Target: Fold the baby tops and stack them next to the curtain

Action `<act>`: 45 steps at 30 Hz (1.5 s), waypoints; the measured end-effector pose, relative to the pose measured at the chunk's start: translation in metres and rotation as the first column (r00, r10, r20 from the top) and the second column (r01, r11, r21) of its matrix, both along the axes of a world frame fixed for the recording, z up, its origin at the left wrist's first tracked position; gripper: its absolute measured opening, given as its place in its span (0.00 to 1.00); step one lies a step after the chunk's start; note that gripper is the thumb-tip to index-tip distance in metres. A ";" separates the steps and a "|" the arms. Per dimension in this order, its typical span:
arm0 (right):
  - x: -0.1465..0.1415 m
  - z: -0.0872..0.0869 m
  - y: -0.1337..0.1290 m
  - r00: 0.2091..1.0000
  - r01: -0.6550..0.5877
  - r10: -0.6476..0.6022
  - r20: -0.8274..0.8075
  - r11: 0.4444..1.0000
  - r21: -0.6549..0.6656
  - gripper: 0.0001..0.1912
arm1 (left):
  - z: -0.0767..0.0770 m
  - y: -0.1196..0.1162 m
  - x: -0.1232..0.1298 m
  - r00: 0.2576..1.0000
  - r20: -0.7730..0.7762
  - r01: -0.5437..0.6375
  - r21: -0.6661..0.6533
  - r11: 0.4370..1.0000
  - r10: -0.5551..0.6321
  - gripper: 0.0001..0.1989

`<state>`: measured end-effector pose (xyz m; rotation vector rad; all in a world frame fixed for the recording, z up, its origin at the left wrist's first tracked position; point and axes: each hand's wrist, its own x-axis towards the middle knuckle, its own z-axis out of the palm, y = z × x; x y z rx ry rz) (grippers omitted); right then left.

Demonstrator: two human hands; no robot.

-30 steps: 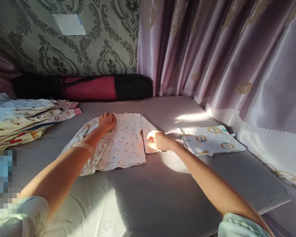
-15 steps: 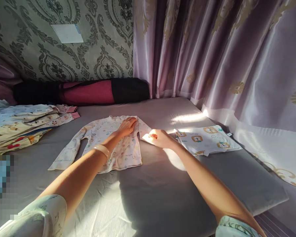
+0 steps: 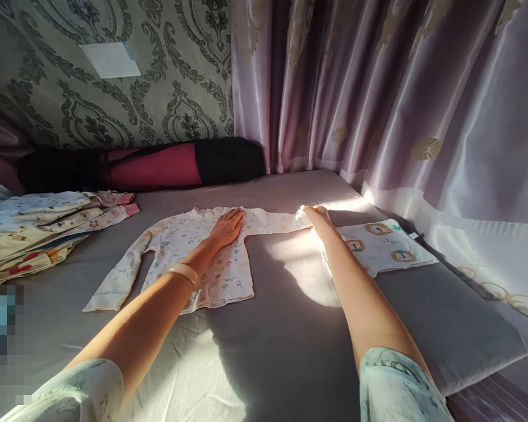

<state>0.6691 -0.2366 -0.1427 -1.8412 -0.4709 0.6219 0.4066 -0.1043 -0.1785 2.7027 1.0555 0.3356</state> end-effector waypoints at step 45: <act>-0.061 -0.020 0.015 0.531 -0.107 0.680 0.506 0.646 -0.756 0.32 | 0.001 -0.003 0.004 0.985 -0.154 -0.077 -0.007 0.997 0.075 0.32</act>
